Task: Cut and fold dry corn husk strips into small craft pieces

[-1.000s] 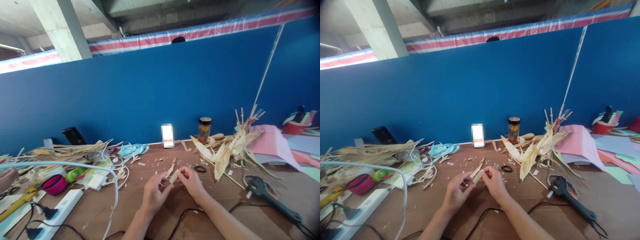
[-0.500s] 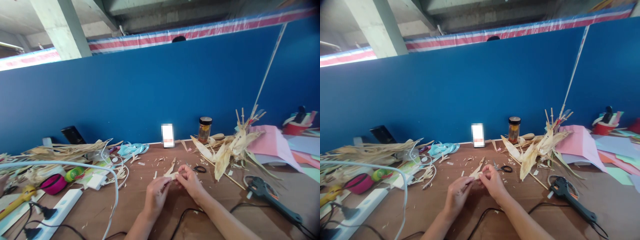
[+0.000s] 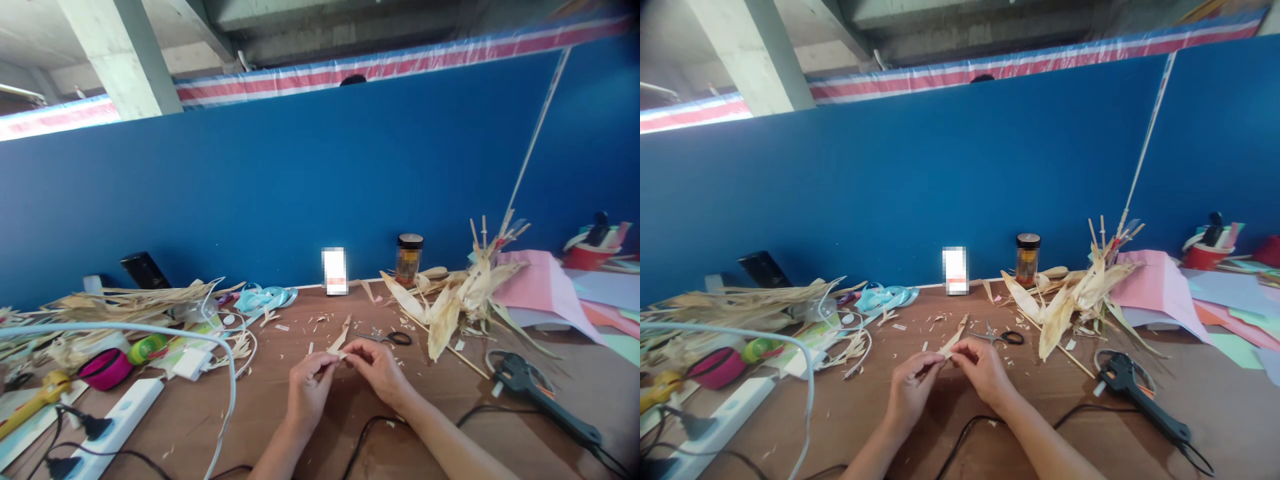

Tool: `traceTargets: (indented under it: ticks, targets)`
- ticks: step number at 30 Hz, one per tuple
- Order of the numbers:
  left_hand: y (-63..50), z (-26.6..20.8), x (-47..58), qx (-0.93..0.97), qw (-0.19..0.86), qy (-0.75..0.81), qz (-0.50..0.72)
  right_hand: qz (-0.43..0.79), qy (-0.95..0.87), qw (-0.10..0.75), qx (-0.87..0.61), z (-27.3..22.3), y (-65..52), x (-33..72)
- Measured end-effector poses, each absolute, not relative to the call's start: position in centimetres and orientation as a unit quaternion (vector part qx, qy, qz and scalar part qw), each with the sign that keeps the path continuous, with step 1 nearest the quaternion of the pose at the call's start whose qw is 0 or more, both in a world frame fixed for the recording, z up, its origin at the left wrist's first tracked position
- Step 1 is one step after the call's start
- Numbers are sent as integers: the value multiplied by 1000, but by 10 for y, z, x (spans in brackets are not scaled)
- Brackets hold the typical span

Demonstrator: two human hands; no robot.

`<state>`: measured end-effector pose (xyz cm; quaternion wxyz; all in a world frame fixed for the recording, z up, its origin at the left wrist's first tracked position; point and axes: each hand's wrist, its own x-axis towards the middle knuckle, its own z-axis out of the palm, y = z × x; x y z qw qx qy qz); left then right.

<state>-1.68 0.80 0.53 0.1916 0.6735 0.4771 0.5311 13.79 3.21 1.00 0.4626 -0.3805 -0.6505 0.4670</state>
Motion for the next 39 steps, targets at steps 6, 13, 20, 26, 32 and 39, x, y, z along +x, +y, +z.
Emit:
traceTargets:
  ticks: [6, 13, 20, 26, 32, 39]
  targets:
    - [9, 8, -16, 585, 304, 528, 535, 492, -613, 469, -403, 5, 36, 138]
    - [12, 5, -16, 510, 394, 542, 539, 557, -540, 482, -408, 1, 35, 135]
    - [12, 2, -15, 477, 428, 531, 554, 590, -507, 494, -387, 0, 34, 132]
    - [14, -3, -14, 451, 456, 530, 555, 587, -503, 501, -388, 0, 35, 131]
    - [14, -4, -14, 445, 466, 528, 553, 593, -499, 503, -383, -3, 35, 131]
    - [13, 0, -13, 450, 455, 529, 557, 584, -506, 511, -377, -1, 35, 130]
